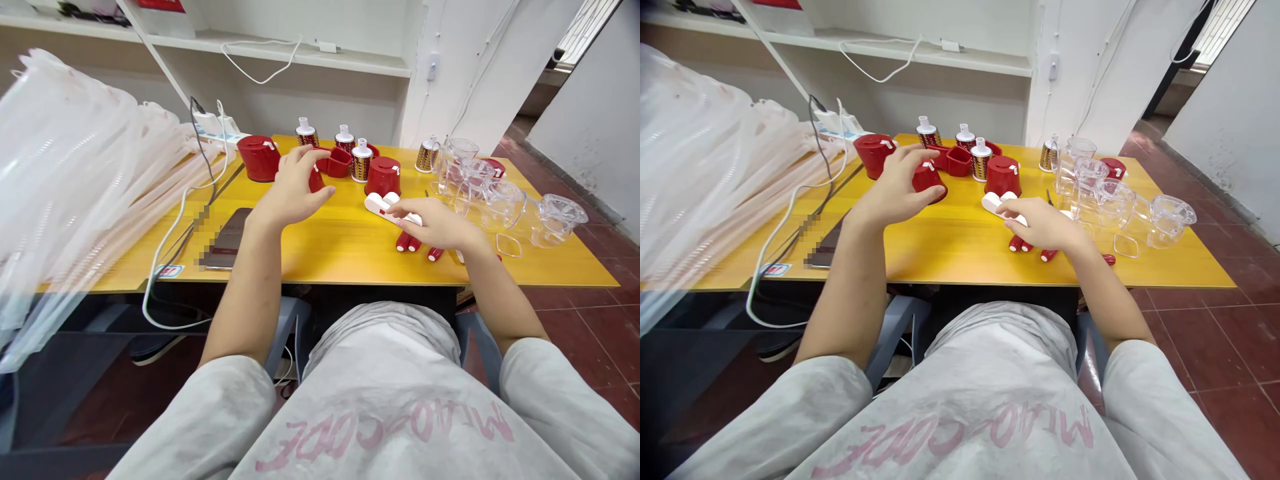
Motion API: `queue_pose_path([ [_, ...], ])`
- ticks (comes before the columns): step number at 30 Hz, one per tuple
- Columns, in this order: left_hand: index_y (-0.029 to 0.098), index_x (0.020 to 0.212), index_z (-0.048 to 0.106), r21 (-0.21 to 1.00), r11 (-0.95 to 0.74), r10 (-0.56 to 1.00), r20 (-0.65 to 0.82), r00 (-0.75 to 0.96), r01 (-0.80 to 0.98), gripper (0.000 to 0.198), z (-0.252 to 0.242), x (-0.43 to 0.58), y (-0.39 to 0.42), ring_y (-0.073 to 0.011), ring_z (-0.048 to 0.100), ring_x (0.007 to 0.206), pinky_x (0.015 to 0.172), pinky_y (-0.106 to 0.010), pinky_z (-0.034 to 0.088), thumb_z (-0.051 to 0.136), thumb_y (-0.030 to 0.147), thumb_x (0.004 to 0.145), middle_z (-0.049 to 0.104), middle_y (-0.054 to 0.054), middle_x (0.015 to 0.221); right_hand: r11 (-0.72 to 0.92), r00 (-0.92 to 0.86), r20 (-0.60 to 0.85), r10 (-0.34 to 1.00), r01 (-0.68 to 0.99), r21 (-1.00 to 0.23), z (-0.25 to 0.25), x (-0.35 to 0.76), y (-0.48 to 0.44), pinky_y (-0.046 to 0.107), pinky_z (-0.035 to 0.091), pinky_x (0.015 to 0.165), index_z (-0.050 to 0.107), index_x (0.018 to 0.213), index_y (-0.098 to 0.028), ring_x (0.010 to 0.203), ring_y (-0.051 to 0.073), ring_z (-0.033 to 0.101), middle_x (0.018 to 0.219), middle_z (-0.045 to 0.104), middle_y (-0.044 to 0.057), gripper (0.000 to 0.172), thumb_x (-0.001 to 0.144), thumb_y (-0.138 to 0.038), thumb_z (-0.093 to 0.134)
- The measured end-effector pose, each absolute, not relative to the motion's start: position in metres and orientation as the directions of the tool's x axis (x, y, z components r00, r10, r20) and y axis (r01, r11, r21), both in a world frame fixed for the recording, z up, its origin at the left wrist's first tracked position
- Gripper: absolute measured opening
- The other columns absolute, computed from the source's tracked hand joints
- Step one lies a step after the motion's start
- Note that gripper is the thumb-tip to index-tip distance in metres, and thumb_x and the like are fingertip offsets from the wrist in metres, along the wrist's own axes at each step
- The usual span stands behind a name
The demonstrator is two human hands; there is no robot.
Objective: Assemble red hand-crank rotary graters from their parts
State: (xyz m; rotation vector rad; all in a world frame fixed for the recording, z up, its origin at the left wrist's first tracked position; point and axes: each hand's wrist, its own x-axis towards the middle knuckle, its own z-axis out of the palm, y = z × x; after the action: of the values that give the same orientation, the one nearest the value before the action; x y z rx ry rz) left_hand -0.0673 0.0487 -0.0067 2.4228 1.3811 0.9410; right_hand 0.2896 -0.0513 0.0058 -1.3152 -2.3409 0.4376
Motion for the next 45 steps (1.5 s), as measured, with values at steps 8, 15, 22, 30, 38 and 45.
queue_pose_path([
  [8,0.015,0.167,0.077,0.476,-0.643,0.762,0.326,0.559,0.599,0.065,-0.023,-0.052,-0.002,-0.0422,0.078,0.16,0.146,-0.061,0.061,0.064,0.052,0.115,0.081,-0.021,0.172,0.44,-0.373,0.242,0.896,0.666,-0.603,0.019,0.336,-0.104,0.04,0.073,0.092,0.098,0.123,-0.029,0.101,0.028,0.091,0.112,0.097,0.006,0.032,0.116,-0.049,0.074],
  [15,0.015,0.184,0.067,0.398,-0.616,0.749,0.026,0.663,0.68,0.084,-0.074,-0.042,-0.028,-0.0521,0.052,0.184,0.153,-0.08,0.043,0.049,0.064,0.118,0.06,-0.027,0.193,0.152,-0.237,-0.164,0.958,0.898,-0.412,0.019,0.334,-0.101,0.036,0.054,0.076,0.083,0.1,-0.023,0.079,0.022,0.079,0.09,0.09,0.004,0.022,0.115,-0.035,0.072],
  [22,0.02,0.181,0.072,0.402,-0.615,0.756,0.056,0.652,0.678,0.081,-0.077,-0.042,-0.028,-0.0504,0.052,0.181,0.151,-0.078,0.044,0.052,0.068,0.118,0.062,-0.024,0.19,0.002,-0.137,-0.341,0.93,0.93,-0.368,0.004,0.314,-0.092,0.034,0.051,0.07,0.062,0.091,-0.025,0.071,0.021,0.082,0.073,0.08,-0.001,0.032,0.117,-0.03,0.081],
  [30,0.023,0.175,0.076,0.42,-0.622,0.755,0.096,0.649,0.661,0.077,-0.086,-0.045,-0.023,-0.048,0.054,0.181,0.15,-0.077,0.046,0.054,0.071,0.118,0.065,-0.022,0.188,0.116,-0.199,-0.196,0.96,0.923,-0.368,0.009,0.321,-0.097,0.035,0.047,0.075,0.074,0.1,-0.024,0.079,0.021,0.076,0.09,0.086,0.004,0.018,0.115,-0.032,0.079],
  [38,0.024,0.173,0.077,0.446,-0.617,0.755,0.105,0.647,0.648,0.076,-0.085,-0.046,-0.023,-0.0476,0.056,0.18,0.151,-0.078,0.045,0.056,0.071,0.117,0.067,-0.022,0.187,0.316,0.144,0.674,0.725,0.8,-0.511,0.034,0.375,-0.13,0.039,0.067,0.081,0.085,0.112,-0.025,0.095,0.025,0.087,0.108,0.093,0.008,0.021,0.102,-0.043,0.08],
  [45,0.023,0.167,0.075,0.565,-0.549,0.799,0.14,0.585,0.615,0.068,-0.066,-0.05,-0.01,-0.0429,0.07,0.169,0.151,-0.067,0.054,0.065,0.063,0.113,0.073,-0.02,0.18,0.132,0.199,0.761,0.618,0.928,-0.349,0.035,0.428,-0.14,0.063,0.074,0.125,0.091,0.138,-0.024,0.134,0.041,0.092,0.141,0.096,0.014,0.055,0.09,-0.05,0.081],
])
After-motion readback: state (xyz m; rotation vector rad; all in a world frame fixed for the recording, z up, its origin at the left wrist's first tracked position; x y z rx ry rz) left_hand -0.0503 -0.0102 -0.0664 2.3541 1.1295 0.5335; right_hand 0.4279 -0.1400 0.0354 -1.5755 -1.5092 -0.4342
